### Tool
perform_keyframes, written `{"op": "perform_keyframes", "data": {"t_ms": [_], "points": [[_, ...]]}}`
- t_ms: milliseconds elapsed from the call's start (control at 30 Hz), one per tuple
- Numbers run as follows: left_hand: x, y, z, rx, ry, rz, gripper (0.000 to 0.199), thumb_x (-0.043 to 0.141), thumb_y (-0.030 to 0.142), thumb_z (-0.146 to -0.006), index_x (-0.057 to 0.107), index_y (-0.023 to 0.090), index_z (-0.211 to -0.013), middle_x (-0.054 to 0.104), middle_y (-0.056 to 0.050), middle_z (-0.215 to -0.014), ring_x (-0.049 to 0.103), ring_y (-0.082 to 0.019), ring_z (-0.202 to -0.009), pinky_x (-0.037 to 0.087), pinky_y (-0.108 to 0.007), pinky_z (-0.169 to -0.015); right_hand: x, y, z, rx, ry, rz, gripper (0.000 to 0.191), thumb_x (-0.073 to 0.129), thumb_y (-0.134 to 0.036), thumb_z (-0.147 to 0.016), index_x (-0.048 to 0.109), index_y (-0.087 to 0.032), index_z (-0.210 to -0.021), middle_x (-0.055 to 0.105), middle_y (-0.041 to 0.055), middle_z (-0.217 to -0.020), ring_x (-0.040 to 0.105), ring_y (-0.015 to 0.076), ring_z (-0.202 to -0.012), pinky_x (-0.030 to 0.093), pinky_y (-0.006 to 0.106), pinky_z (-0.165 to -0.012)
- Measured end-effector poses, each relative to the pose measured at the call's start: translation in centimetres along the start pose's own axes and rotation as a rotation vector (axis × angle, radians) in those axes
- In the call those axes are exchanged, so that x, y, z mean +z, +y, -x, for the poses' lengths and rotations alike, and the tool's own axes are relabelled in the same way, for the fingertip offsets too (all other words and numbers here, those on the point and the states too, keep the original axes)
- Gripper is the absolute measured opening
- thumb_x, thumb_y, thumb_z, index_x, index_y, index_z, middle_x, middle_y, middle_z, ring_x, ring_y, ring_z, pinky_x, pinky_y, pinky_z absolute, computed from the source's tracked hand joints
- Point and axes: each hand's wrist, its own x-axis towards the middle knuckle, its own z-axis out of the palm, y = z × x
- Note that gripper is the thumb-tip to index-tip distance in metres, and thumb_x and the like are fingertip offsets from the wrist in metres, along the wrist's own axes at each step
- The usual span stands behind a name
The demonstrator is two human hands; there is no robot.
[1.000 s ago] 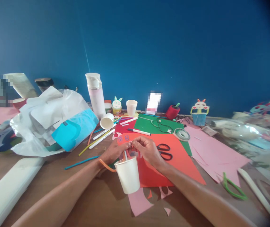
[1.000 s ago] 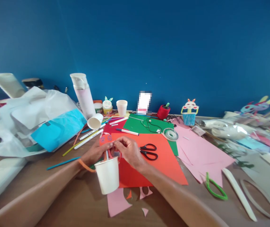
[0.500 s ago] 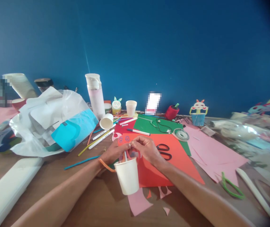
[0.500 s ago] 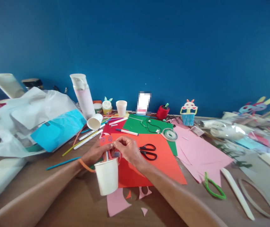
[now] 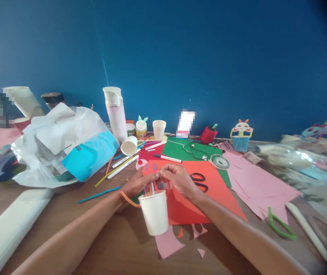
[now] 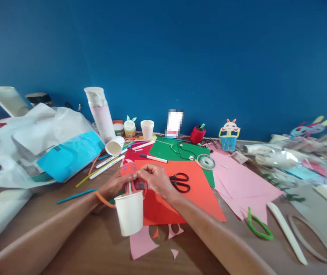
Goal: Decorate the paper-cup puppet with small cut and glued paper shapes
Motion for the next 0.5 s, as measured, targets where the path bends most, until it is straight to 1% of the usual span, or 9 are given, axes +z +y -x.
{"op": "perform_keyframes", "data": {"t_ms": [67,233,400,500], "points": [[0.02,0.14,0.07,-0.002,0.010,-0.022,0.016,0.060,0.026,-0.067,0.058,0.014,-0.077,0.059,-0.004,-0.075,0.051,-0.014,-0.068,0.041,-0.026,-0.066,0.00,0.19,-0.04,-0.002,0.008,0.005,0.013,0.056,-0.026,-0.067,0.055,-0.015,-0.061,0.052,-0.0035,-0.056,0.045,0.0073,-0.051,0.037,0.020,-0.052],[0.03,0.43,0.17,-0.003,-0.024,-0.053,0.016,0.059,0.026,-0.068,0.059,0.013,-0.078,0.060,-0.004,-0.073,0.052,-0.014,-0.067,0.041,-0.026,-0.064,0.24,0.44,0.00,0.000,0.029,-0.022,0.011,0.056,-0.025,-0.067,0.055,-0.015,-0.061,0.051,-0.0032,-0.056,0.046,0.0082,-0.052,0.038,0.021,-0.052],[0.25,0.41,0.08,-0.012,-0.071,0.044,0.022,0.055,0.032,-0.071,0.061,0.012,-0.079,0.060,-0.005,-0.068,0.052,-0.013,-0.058,0.039,-0.026,-0.057,0.16,0.15,0.03,-0.031,0.090,-0.013,0.013,0.057,-0.025,-0.067,0.055,-0.015,-0.059,0.053,-0.0027,-0.056,0.047,0.0082,-0.051,0.037,0.021,-0.052],[0.35,0.33,-0.05,-0.003,-0.067,0.098,0.029,0.050,0.036,-0.075,0.060,0.012,-0.087,0.062,-0.008,-0.072,0.054,-0.015,-0.058,0.041,-0.027,-0.057,-0.14,0.22,-0.10,-0.063,0.121,-0.004,0.014,0.057,-0.026,-0.067,0.055,-0.015,-0.059,0.052,-0.0031,-0.054,0.045,0.0073,-0.049,0.035,0.020,-0.050]]}}
